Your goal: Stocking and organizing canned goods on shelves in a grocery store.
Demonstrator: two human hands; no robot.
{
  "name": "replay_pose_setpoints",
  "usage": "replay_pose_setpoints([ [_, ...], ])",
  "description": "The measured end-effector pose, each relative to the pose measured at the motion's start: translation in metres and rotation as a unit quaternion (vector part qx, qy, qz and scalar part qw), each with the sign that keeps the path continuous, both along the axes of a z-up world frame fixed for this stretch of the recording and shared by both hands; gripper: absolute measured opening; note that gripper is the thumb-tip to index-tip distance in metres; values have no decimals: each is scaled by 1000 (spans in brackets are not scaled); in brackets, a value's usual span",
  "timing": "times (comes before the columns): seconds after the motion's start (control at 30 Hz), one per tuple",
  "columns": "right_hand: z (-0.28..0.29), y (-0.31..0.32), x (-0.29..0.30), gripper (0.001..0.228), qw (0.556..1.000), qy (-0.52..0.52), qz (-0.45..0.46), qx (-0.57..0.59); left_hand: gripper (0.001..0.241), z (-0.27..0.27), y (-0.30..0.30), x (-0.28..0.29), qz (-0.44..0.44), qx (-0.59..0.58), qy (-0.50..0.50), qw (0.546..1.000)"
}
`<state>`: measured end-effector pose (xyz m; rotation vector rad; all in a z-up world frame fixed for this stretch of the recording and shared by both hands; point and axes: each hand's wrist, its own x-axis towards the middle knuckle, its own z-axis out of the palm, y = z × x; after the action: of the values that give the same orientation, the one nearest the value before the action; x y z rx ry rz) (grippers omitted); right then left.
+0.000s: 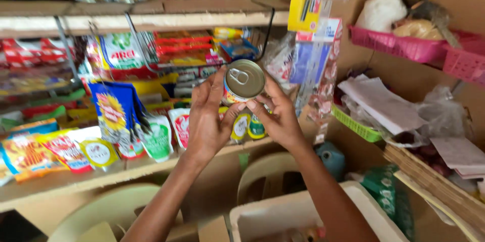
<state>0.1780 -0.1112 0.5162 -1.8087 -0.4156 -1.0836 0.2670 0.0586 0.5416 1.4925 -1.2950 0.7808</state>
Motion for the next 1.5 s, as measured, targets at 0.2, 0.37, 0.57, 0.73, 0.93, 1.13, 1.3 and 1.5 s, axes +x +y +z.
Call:
replay_pose_setpoints([
  [0.2, 50, 3, 29, 68, 998, -36, 37, -22, 78, 45, 5, 26, 20, -51, -85, 995],
  [0.37, 93, 10, 55, 67, 997, -49, 48, -20, 76, 79, 2, 56, 30, -61, -78, 995],
  [0.57, 144, -3, 99, 72, 994, -82, 34, -66, 78, 129, -6, 95, 58, -60, -73, 994],
  [0.73, 172, -3, 136, 71, 993, -108, 27, -41, 74, 152, -22, 127, 71, -122, -112, 984],
  [0.93, 197, -21, 187, 76, 985, -160, -51, -27, 70, 171, -46, 161, 80, -133, -109, 982],
  [1.13, 212, -31, 218, 73, 978, -166, -117, -48, 70, 180, -63, 196, 91, -141, -117, 979],
  [1.3, 222, -45, 244, 68, 980, -168, -99, -32, 71, 190, -79, 209, 105, -126, -70, 984],
  [1.5, 231, -56, 260, 63, 977, -154, -148, -21, 74, 197, -112, 247, 80, -120, -63, 987],
])
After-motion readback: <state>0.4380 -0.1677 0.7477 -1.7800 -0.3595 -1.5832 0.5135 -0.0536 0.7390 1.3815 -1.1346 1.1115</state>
